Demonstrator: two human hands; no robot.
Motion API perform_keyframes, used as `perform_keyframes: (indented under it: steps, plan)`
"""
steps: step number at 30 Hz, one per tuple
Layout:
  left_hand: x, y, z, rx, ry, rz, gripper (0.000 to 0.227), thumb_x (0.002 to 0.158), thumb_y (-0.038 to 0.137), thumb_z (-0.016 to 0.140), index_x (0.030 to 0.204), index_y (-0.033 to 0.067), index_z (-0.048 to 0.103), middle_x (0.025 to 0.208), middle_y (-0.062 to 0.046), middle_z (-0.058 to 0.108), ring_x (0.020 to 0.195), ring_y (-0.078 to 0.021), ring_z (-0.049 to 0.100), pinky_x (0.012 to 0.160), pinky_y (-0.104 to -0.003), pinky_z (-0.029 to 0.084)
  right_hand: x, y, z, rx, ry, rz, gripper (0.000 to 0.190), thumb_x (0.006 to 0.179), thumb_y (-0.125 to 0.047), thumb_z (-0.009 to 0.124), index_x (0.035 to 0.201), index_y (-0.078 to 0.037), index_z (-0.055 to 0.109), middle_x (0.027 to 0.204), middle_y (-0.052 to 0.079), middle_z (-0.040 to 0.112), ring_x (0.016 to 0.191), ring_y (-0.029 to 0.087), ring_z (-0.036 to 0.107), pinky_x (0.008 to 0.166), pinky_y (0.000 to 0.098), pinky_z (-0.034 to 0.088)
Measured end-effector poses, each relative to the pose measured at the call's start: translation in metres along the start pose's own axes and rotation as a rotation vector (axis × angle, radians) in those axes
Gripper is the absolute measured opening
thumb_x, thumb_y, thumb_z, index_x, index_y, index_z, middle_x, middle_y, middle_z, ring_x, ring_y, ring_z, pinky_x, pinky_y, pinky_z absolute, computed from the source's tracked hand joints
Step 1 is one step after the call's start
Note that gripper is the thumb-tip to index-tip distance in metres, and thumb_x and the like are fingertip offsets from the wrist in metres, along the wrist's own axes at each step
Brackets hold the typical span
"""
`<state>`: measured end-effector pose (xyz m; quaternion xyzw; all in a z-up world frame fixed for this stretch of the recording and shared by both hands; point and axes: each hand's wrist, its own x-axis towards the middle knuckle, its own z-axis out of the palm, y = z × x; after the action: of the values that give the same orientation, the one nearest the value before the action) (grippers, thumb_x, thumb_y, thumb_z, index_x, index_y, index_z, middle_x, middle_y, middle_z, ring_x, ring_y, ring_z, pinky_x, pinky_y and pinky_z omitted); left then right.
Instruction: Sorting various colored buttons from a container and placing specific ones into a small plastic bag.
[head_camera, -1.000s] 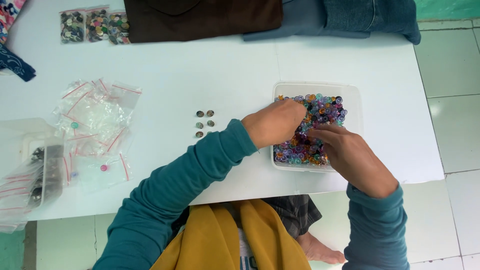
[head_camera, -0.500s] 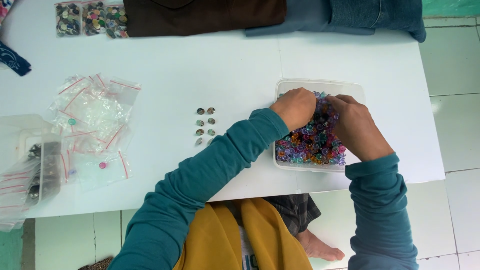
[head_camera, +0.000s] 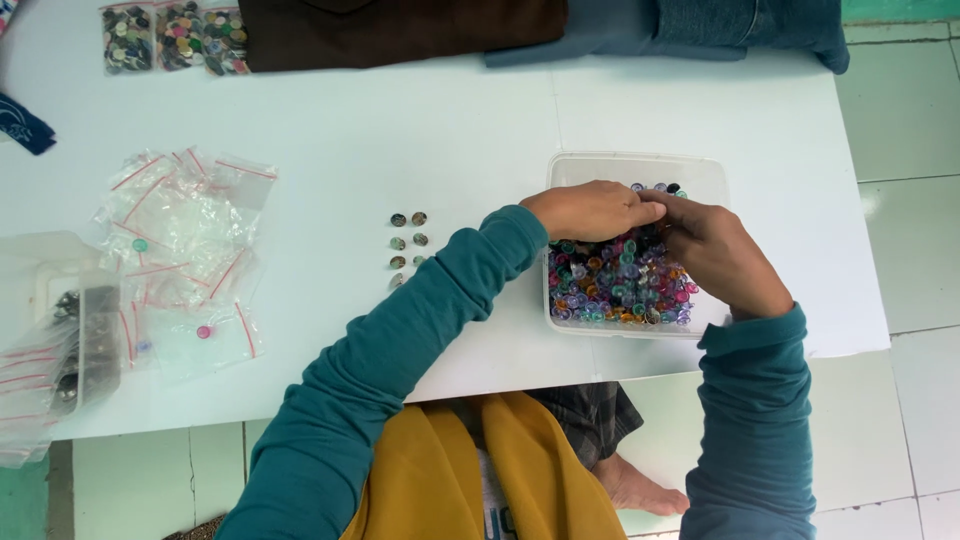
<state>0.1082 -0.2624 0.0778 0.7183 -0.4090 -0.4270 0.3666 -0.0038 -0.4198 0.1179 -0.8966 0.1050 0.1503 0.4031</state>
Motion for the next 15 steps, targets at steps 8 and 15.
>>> perform_keyframes:
  steps: [8, 15]
  plan:
    - [0.006, 0.008, -0.002, 0.038, -0.055, -0.068, 0.055, 0.095, 0.059, 0.037, 0.104, 0.0121, 0.065, 0.097, -0.009, 0.063, 0.094, -0.0265, 0.064, 0.079, -0.039, 0.057, -0.008, 0.000, -0.005, 0.141, -0.078, 0.016, 0.062, 0.094, 0.009, 0.040, 0.154, -0.005, 0.046, 0.141, 0.027, 0.057, 0.112, 0.042, 0.066, 0.089, 0.0525, 0.058]
    - [0.004, 0.003, 0.004, 0.269, 0.134, -0.075, 0.025, 0.097, 0.028, 0.050, 0.107, 0.0160, 0.070, 0.105, -0.008, 0.072, 0.090, -0.0267, 0.065, 0.072, -0.042, 0.048, -0.027, 0.003, -0.004, 0.041, 0.084, -0.009, 0.063, 0.096, 0.010, 0.035, 0.154, -0.012, 0.046, 0.128, 0.014, 0.069, 0.084, 0.030, 0.078, 0.088, 0.0398, 0.061]
